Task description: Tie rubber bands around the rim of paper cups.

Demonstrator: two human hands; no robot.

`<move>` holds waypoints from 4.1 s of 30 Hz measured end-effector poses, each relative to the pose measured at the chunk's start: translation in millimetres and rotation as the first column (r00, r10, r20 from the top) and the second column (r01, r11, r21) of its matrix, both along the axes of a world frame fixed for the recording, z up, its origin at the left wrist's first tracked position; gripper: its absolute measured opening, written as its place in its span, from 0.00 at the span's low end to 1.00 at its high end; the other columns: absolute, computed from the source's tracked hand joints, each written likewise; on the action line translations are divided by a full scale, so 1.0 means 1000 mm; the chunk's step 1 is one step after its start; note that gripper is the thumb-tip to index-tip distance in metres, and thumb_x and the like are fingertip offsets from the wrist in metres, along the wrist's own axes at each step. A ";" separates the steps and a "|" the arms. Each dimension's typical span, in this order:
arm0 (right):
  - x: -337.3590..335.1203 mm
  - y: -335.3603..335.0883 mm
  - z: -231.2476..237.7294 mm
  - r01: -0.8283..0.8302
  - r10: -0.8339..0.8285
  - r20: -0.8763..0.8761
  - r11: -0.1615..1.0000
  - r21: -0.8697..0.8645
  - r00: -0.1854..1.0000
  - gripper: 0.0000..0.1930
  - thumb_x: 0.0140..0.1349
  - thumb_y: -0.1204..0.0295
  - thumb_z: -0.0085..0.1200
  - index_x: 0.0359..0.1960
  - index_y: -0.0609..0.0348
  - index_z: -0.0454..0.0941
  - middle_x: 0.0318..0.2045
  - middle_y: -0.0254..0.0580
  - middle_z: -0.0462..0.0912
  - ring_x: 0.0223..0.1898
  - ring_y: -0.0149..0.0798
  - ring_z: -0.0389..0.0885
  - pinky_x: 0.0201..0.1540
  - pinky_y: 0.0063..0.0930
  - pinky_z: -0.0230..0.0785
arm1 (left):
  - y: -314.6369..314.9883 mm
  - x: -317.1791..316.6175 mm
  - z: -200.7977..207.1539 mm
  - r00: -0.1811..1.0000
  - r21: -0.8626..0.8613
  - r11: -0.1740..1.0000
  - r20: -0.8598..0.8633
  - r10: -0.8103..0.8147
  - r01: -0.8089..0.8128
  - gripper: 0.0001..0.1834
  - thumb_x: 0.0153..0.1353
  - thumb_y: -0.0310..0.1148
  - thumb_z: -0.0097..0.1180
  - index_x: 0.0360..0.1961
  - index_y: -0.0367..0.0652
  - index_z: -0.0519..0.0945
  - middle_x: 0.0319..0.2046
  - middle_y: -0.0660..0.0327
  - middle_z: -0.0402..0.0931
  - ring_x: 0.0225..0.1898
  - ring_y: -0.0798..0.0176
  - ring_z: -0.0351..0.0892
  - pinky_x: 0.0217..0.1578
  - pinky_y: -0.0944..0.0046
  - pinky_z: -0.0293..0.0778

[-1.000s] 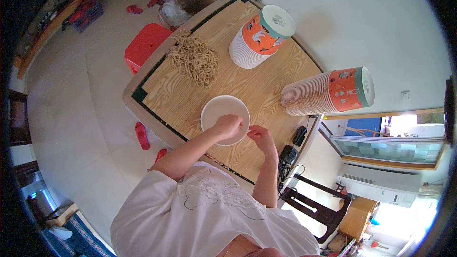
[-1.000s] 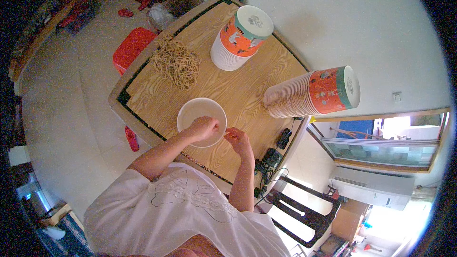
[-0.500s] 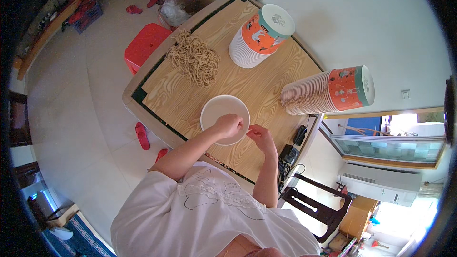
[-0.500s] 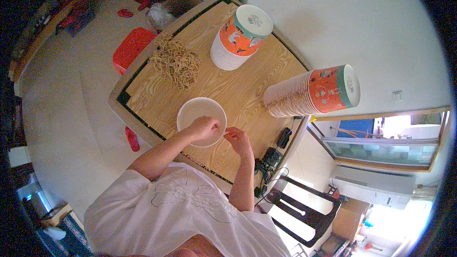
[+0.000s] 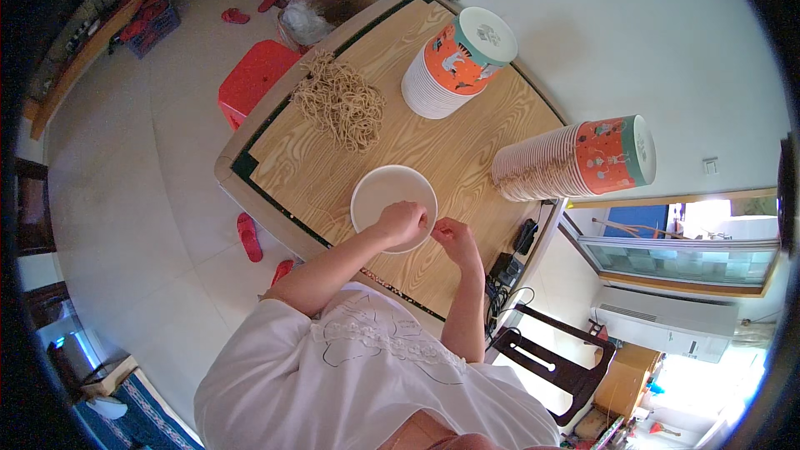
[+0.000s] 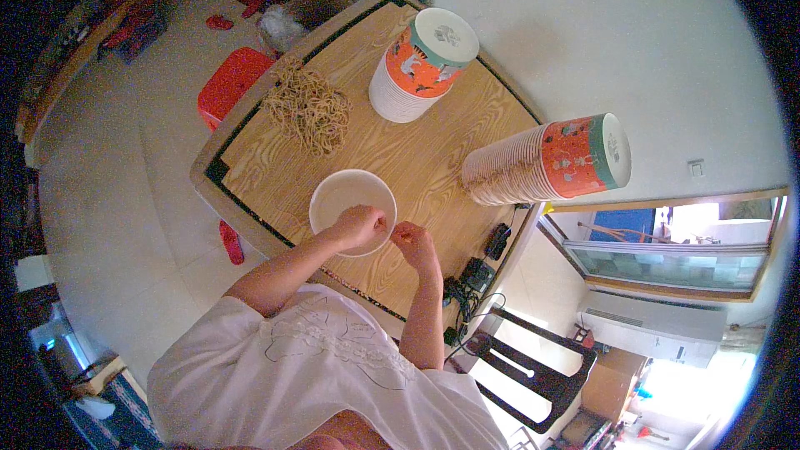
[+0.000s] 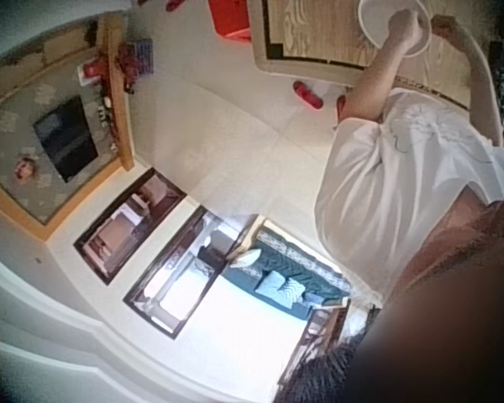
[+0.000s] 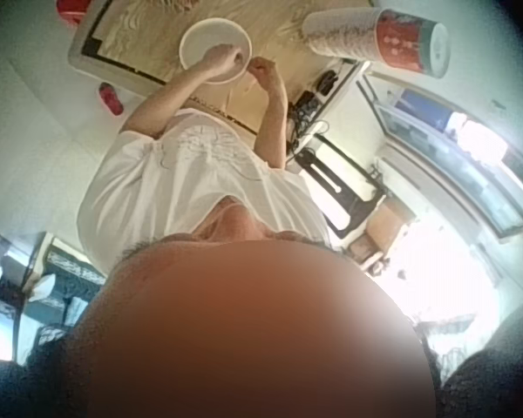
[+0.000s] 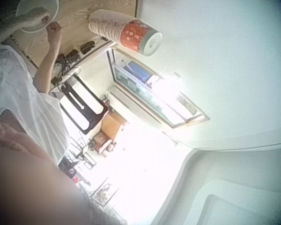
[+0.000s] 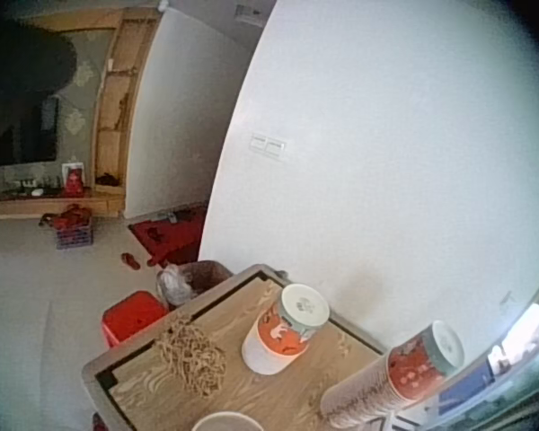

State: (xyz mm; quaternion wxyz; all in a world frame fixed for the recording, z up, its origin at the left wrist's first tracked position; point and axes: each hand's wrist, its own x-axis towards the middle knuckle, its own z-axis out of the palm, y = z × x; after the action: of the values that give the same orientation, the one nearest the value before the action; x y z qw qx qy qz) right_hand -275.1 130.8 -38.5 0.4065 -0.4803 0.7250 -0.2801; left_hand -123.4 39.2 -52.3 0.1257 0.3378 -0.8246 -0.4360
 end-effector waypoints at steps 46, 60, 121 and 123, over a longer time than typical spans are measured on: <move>0.024 -0.061 -0.012 0.210 -0.229 0.132 0.967 0.143 0.964 0.16 0.62 0.60 0.41 0.21 0.57 0.68 0.14 0.29 0.66 0.16 0.24 0.63 0.19 0.18 0.57 | -0.019 0.017 -0.012 0.942 0.240 0.943 -0.186 0.279 -0.232 0.13 0.47 0.40 0.59 0.26 0.40 0.80 0.19 0.53 0.75 0.21 0.57 0.75 0.25 0.62 0.69; 0.008 -0.054 0.009 -0.121 0.139 0.372 0.990 -0.070 0.918 0.09 0.60 0.70 0.45 0.24 0.60 0.70 0.20 0.29 0.68 0.23 0.23 0.65 0.26 0.18 0.60 | -0.016 0.025 -0.018 0.922 0.251 0.938 -0.244 0.300 -0.239 0.11 0.46 0.39 0.58 0.25 0.42 0.80 0.20 0.54 0.76 0.21 0.58 0.75 0.23 0.62 0.69; 0.036 -0.026 0.006 0.078 -0.065 0.135 0.993 -0.089 0.989 0.07 0.50 0.75 0.57 0.29 0.60 0.72 0.22 0.29 0.75 0.26 0.23 0.71 0.29 0.16 0.65 | -0.013 0.043 -0.021 0.914 0.925 0.380 -0.156 0.375 0.002 0.10 0.52 0.35 0.54 0.31 0.40 0.79 0.21 0.66 0.74 0.21 0.73 0.70 0.22 0.73 0.65; 0.034 -0.027 0.006 0.077 -0.060 0.218 0.995 -0.067 0.974 0.07 0.51 0.75 0.56 0.30 0.60 0.71 0.23 0.29 0.75 0.26 0.22 0.71 0.29 0.15 0.65 | -0.017 0.042 -0.024 0.919 0.933 0.354 -0.192 0.345 0.062 0.10 0.52 0.35 0.54 0.31 0.40 0.79 0.21 0.66 0.74 0.21 0.73 0.70 0.22 0.73 0.65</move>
State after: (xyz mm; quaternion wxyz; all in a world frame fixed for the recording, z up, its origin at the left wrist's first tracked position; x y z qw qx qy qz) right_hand -241.3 104.0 -32.5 0.4544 -0.4367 0.6817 -0.3717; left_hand -81.1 22.6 -76.5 0.0995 0.3354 -0.3646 -0.8629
